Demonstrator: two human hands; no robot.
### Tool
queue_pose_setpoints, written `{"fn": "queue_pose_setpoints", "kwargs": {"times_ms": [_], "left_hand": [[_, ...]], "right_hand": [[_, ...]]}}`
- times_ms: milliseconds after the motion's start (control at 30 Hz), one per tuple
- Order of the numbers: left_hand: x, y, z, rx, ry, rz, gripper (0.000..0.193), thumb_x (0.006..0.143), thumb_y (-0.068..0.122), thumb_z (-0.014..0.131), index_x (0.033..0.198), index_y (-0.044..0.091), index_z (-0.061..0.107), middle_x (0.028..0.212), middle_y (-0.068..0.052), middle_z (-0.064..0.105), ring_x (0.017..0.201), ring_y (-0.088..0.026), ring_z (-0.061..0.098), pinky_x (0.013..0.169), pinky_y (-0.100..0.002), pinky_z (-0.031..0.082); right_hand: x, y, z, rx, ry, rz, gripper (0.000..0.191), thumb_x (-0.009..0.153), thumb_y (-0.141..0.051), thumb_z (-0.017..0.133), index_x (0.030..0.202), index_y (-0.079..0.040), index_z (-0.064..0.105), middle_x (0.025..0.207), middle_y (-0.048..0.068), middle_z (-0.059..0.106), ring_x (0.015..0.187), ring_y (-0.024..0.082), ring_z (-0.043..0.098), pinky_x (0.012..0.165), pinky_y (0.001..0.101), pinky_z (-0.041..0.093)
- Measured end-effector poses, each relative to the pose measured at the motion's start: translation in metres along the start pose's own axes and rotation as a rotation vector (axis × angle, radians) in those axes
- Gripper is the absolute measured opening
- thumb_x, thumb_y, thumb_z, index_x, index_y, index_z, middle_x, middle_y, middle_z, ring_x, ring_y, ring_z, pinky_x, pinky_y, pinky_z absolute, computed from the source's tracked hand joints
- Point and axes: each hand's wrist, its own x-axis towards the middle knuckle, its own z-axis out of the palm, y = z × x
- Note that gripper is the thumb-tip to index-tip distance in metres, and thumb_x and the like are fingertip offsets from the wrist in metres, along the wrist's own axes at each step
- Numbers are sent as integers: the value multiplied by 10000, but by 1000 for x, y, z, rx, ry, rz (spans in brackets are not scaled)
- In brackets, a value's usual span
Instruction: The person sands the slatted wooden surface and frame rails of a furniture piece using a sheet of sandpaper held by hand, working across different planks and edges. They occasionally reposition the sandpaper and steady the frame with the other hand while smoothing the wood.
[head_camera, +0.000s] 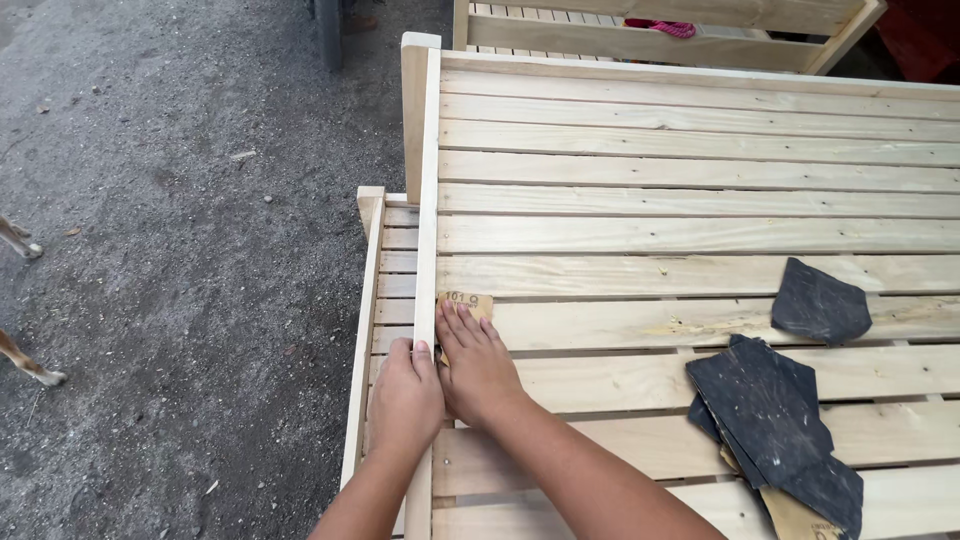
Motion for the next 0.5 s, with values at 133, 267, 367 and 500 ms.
{"fn": "queue_pose_setpoints", "kwargs": {"times_ms": [133,267,367,500], "left_hand": [[-16,-22,6,-123,93,145,487,1042,348,386,1359,34,582,1232,-256,681,1158,-439,634,997,-519,482],[-68,-55,3,-114,17,177,531,1055,350,376,1446,21,521,1273,-263,671,1192,-422,638,1042,-493,483],[-115,-75,-6,-27,-36,109,525,1042,355,365,1451,61,514,1255,-248,672,1172,-415,640,1019,-504,485],[-163,-82,-21,125,17,147,500,1046,347,371,1429,61,521,1188,-243,693,1111,-417,663,977,-520,498]], "right_hand": [[-94,-36,22,-11,-52,2,737,951,-236,497,1594,-34,198,1703,130,123,1571,262,84,1247,451,50],[-174,-68,50,28,-67,26,737,942,-224,499,1576,0,199,1697,142,116,1571,273,56,1245,445,38],[-231,-88,65,49,-120,37,770,917,-197,502,1582,17,178,1689,156,124,1570,277,63,1247,444,47],[-297,-108,71,112,-110,-29,738,932,-150,498,1595,13,216,1696,178,178,1580,302,116,1257,452,95]]}}
